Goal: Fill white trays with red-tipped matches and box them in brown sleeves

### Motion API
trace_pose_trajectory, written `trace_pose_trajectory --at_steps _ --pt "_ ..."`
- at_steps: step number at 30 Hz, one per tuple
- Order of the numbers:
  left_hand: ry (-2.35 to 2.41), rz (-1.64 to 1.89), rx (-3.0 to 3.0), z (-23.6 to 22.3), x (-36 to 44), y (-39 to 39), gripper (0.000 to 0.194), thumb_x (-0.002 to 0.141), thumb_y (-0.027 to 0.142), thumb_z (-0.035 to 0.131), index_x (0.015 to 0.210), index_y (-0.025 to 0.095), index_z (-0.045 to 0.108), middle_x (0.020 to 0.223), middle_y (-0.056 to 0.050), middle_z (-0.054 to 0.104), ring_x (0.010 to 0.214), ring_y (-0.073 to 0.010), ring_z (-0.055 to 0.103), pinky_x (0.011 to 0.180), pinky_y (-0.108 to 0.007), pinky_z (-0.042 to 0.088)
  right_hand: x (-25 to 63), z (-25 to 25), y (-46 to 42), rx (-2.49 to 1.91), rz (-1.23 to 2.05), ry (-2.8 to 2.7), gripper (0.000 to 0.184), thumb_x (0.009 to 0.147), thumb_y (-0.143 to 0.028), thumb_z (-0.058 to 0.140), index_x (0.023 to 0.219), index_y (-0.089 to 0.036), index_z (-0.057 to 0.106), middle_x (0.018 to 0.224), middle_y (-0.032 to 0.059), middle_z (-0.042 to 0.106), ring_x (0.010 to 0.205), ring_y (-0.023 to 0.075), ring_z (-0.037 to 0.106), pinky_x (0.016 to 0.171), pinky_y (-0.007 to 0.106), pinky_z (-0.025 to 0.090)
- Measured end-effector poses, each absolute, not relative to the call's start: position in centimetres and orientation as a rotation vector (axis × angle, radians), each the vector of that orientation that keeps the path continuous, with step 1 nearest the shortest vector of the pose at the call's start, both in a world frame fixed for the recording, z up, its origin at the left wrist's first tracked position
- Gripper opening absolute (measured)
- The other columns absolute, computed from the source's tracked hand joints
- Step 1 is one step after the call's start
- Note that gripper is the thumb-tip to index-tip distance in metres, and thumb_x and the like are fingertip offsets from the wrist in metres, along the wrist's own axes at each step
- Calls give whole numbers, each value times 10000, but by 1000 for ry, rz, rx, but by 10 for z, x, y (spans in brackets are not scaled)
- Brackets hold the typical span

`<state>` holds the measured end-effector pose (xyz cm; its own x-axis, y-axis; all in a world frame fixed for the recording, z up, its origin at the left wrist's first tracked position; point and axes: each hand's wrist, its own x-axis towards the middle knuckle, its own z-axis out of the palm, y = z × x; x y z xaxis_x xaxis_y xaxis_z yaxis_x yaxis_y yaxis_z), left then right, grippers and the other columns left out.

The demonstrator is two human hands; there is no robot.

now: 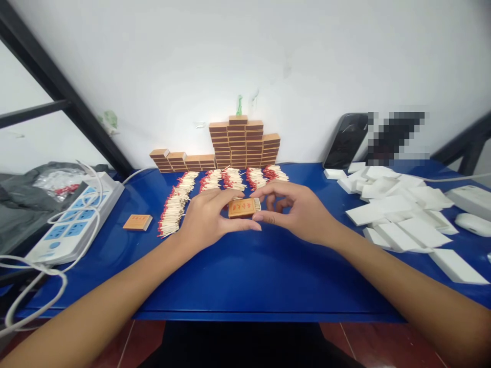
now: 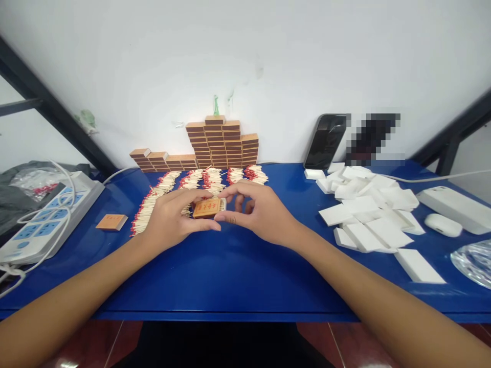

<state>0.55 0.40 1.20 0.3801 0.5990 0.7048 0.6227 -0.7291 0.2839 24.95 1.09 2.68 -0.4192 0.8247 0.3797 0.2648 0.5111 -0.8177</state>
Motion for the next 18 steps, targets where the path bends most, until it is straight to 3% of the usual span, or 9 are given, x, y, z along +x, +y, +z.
trace_pose_trajectory --at_steps 3,5,9,11,13,15,18 --pt "-1307 -1369 -2731 18 3 3 524 874 583 841 1246 228 744 1104 -43 835 912 -203 794 832 -310 623 252 29 15 -930 846 -1841 416 807 -517 900 1074 -215 795 873 27 700 671 137 585 530 271 495" --pt "-1416 -1457 -2788 20 4 2 464 872 496 870 1247 251 749 1125 -25 836 951 -201 799 849 -303 636 253 28 17 -932 853 -1762 475 787 -511 918 1128 -211 777 953 46 739 663 131 593 511 269 498" --pt "-1594 -1712 -2716 20 8 2 459 819 471 917 1197 255 771 1111 -25 843 974 -223 808 825 -319 653 244 20 9 -949 864 -1687 473 870 -524 846 1214 -211 760 1112 99 780 773 178 696 507 272 549" --pt "-1630 -1774 -2648 19 8 3 443 817 458 919 1178 247 775 1096 -35 844 959 -230 811 811 -335 656 236 16 1 -960 887 -1736 513 961 -520 743 1377 -221 721 1149 122 784 862 216 741 534 289 593" --pt "-1639 -1776 -2602 18 7 5 423 819 442 917 1167 244 779 1102 -47 843 983 -249 813 820 -360 657 231 13 -6 -927 910 -1824 618 998 -506 692 1559 -263 599 1416 163 701 990 248 759 562 311 634" --pt "-1641 -1753 -2591 17 5 7 413 824 437 914 1165 244 783 1134 -62 837 1041 -274 809 853 -389 660 228 12 -10 -894 926 -1902 695 1015 -500 668 1657 -318 474 1649 168 519 1121 271 744 592 324 663" --pt "-1628 -1733 -2598 16 1 10 429 827 442 911 1185 245 783 1161 -70 831 1064 -282 803 879 -408 662 229 13 -11 -865 952 -1949 749 1025 -491 662 1704 -374 369 1760 142 359 1227 280 710 649 340 690"
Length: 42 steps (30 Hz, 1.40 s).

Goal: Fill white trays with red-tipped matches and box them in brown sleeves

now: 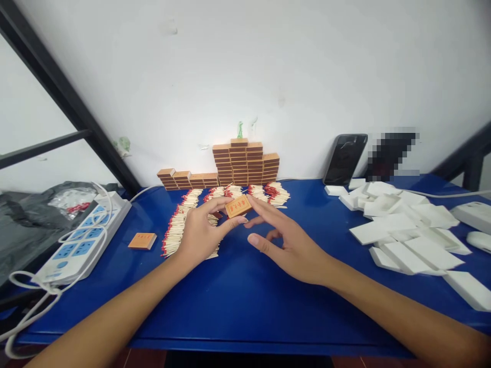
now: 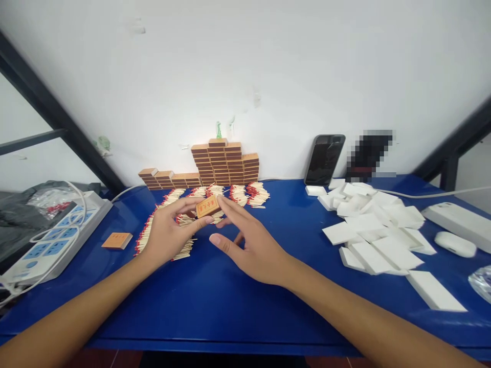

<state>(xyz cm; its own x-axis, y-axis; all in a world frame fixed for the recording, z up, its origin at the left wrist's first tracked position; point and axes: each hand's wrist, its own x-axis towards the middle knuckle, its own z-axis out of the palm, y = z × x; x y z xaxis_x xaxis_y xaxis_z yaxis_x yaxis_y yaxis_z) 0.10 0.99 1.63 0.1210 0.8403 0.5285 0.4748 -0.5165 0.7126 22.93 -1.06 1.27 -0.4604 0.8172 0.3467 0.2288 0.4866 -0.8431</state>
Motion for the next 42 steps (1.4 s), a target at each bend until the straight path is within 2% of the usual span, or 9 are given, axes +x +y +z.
trace_pose_trajectory --at_steps 3,6,12,17,22,25,32,38,42 --pt "1255 1375 2073 14 1 11 426 826 456 911 1178 249 790 1136 -52 834 996 -250 804 844 -375 656 231 12 -9 -831 981 -1945 746 1032 -473 661 1706 -378 357 1741 143 391 1236 274 708 685 347 698" --pt "1285 1385 2185 13 1 10 442 829 503 903 1173 251 791 1129 -49 833 970 -237 794 847 -370 646 232 12 -6 -848 967 -1907 653 1039 -473 645 1649 -330 462 1667 156 482 1186 267 725 671 342 692" --pt "1373 1226 2657 35 -29 30 404 909 502 831 1201 229 773 1188 -96 792 1125 -274 703 1011 -440 550 239 15 6 -928 704 -1887 417 1035 -421 645 1414 -246 625 1447 156 630 1009 226 754 624 326 654" --pt "1726 963 2690 65 -86 80 429 884 577 813 1171 257 805 1081 -104 766 1034 -309 662 962 -468 501 246 11 16 -889 533 -1962 187 1027 -297 628 1181 -238 717 1309 139 667 877 190 733 616 330 637" --pt "1933 708 2661 73 -116 129 451 907 595 728 1168 235 805 1168 -133 765 1086 -335 654 966 -453 488 248 3 22 -902 505 -2031 141 1013 -249 620 1106 -236 725 1239 114 682 821 171 720 646 338 631" --pt "1978 633 2664 71 -119 147 429 892 581 723 1124 233 816 1147 -149 775 1128 -371 642 998 -485 473 248 0 24 -907 486 -2068 129 1012 -232 614 1081 -238 723 1224 108 685 827 176 726 678 356 631" --pt "2090 581 2635 62 -110 153 440 934 565 647 1141 210 805 1129 -164 784 1137 -390 635 975 -505 459 249 0 24 -961 495 -2097 133 1011 -238 611 1074 -233 727 1262 120 676 949 219 749 698 371 631" --pt "2215 591 2615 53 -86 150 526 973 610 553 1158 170 773 1102 -205 732 1178 -430 560 997 -539 392 249 2 23 -952 519 -2110 144 1020 -232 599 1081 -242 729 1294 115 664 894 193 731 699 369 630" --pt "2257 591 2599 51 -81 154 458 969 545 559 1156 174 752 1128 -208 704 1183 -430 535 1000 -529 368 250 0 24 -944 506 -2094 137 1022 -238 596 1071 -245 724 1271 114 671 919 205 733 688 368 629"
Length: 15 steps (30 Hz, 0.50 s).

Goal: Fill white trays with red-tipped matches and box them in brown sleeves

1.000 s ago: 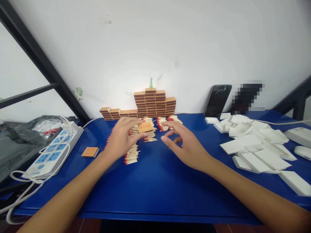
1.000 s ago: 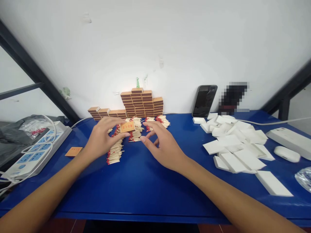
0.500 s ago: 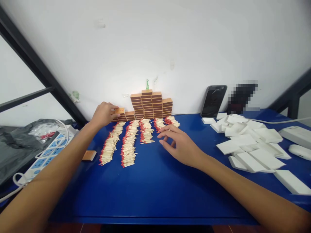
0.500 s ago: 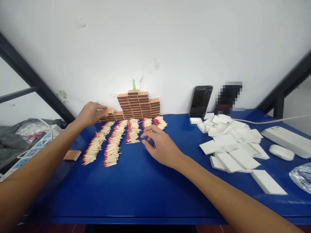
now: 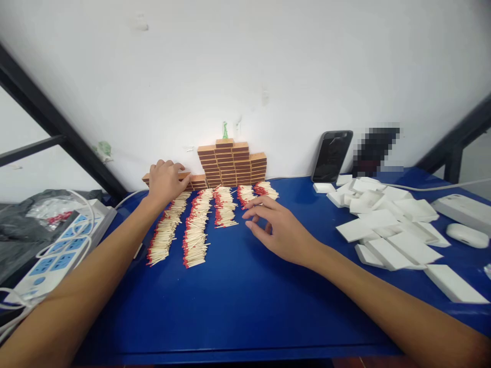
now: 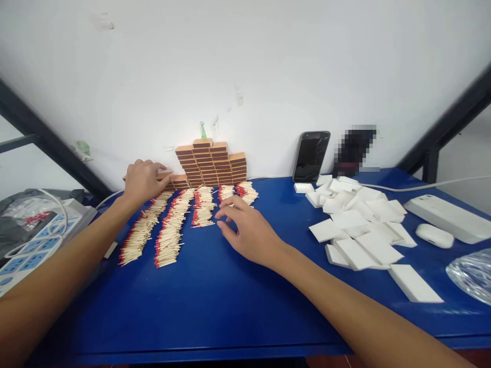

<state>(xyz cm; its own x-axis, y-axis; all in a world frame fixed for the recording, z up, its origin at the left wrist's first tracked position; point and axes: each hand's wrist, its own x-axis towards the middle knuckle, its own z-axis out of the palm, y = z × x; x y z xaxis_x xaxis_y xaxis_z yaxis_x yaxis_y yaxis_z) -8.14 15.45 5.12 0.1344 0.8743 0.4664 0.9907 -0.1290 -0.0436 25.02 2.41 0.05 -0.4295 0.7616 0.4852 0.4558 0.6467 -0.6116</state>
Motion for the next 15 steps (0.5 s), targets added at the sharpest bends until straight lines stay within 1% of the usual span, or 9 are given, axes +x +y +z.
trace_pose_trajectory --at_steps 4,9,12,14,15 --pt "-1803 -480 -2064 50 -83 154 411 976 507 556 1153 183 737 1114 -195 700 1161 -420 540 982 -513 367 251 0 24 -937 512 -2105 136 1022 -228 593 1065 -244 721 1294 112 662 907 195 728 704 368 629" --pt "-1771 -534 -2066 52 -86 146 446 991 558 548 1175 195 728 1117 -166 704 1160 -389 558 977 -486 381 251 -1 24 -938 522 -2116 138 1018 -218 594 1067 -231 723 1299 108 655 856 168 711 720 365 620" --pt "-1743 -759 -1994 57 -96 140 478 1016 588 516 1199 198 725 1140 -138 708 1187 -356 569 1030 -493 382 251 -1 26 -937 511 -2111 135 1017 -218 594 1060 -234 721 1277 105 666 872 178 714 705 362 612" --pt "-1813 -972 -1839 59 -107 135 509 1020 598 529 1271 186 692 1242 -118 691 1274 -341 545 1106 -506 357 251 0 26 -944 507 -2110 138 1015 -211 591 1052 -234 722 1263 102 671 881 182 717 691 355 606" --pt "-1883 -1061 -1750 59 -112 132 544 1002 606 567 1312 170 665 1299 -114 674 1319 -342 526 1149 -513 337 251 0 26 -949 503 -2108 139 1013 -208 592 1049 -232 723 1258 101 672 879 182 717 685 351 602"
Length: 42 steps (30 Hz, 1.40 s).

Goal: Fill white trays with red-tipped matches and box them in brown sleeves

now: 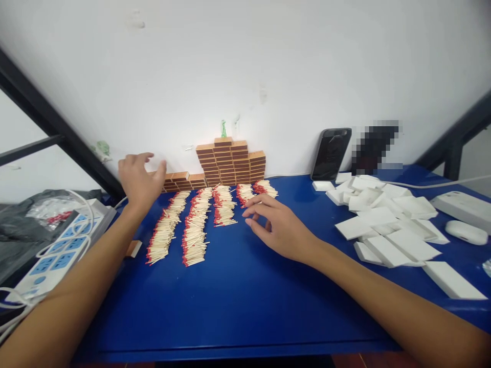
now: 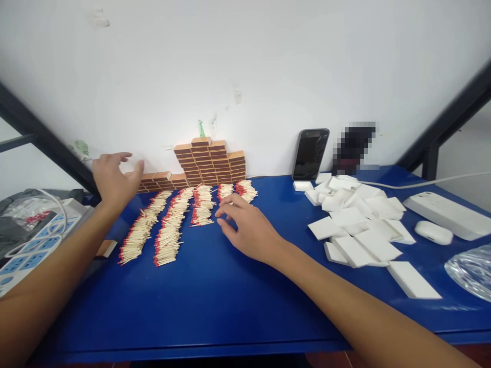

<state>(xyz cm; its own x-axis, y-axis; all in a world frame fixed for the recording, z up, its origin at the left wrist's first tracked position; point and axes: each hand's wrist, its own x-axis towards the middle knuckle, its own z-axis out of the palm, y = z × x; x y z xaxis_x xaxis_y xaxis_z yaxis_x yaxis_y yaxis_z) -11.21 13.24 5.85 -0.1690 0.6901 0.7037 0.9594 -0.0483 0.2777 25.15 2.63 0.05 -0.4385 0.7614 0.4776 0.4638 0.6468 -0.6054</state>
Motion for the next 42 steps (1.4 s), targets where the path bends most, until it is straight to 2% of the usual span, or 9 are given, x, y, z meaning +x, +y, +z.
trace_pose_trajectory --at_steps 2,5,9,15,28,38,42 --pt "-1999 -1133 -1638 55 -121 128 658 968 616 622 1386 108 600 1385 -170 633 1365 -376 505 1196 -541 324 251 1 26 -955 495 -2108 139 1010 -203 596 1051 -229 726 1252 101 673 869 178 716 679 346 599" --pt "-2162 -1167 -1558 42 -129 123 873 913 685 657 1469 30 500 1438 -275 584 1396 -435 508 1198 -563 369 251 0 26 -954 479 -2115 133 1007 -194 604 1043 -226 728 1240 99 675 859 175 714 682 341 596" --pt "-2335 -1229 -1448 25 -131 128 1046 841 690 724 1555 3 385 1479 -305 562 1429 -446 523 1226 -545 396 251 -2 27 -921 446 -2117 126 1008 -187 612 1042 -221 728 1215 92 681 843 166 711 693 331 597" --pt "-2427 -1290 -1486 20 -130 132 956 918 642 665 1580 17 376 1507 -269 602 1410 -375 600 1217 -471 457 253 -3 31 -917 415 -2115 121 1002 -178 621 1045 -224 725 1198 87 691 831 163 705 698 330 598" --pt "-2471 -1308 -1533 27 -131 123 874 986 658 572 1590 50 404 1480 -232 656 1437 -401 582 1237 -522 423 254 -3 31 -921 417 -2129 124 1003 -181 618 1044 -218 730 1196 89 691 830 160 699 711 336 599" --pt "-2354 -1304 -1527 27 -129 122 892 958 628 633 1580 33 405 1571 -277 539 1509 -430 480 1285 -545 355 255 -2 31 -930 444 -2136 128 1008 -206 614 1038 -209 738 1193 94 699 825 158 684 725 341 593" --pt "-2408 -1326 -1547 23 -133 125 875 985 657 560 1566 20 411 1546 -286 565 1469 -420 534 1256 -532 396 248 6 31 -979 569 -2091 160 1011 -234 605 1065 -199 751 1130 90 736 746 147 675 692 341 597"
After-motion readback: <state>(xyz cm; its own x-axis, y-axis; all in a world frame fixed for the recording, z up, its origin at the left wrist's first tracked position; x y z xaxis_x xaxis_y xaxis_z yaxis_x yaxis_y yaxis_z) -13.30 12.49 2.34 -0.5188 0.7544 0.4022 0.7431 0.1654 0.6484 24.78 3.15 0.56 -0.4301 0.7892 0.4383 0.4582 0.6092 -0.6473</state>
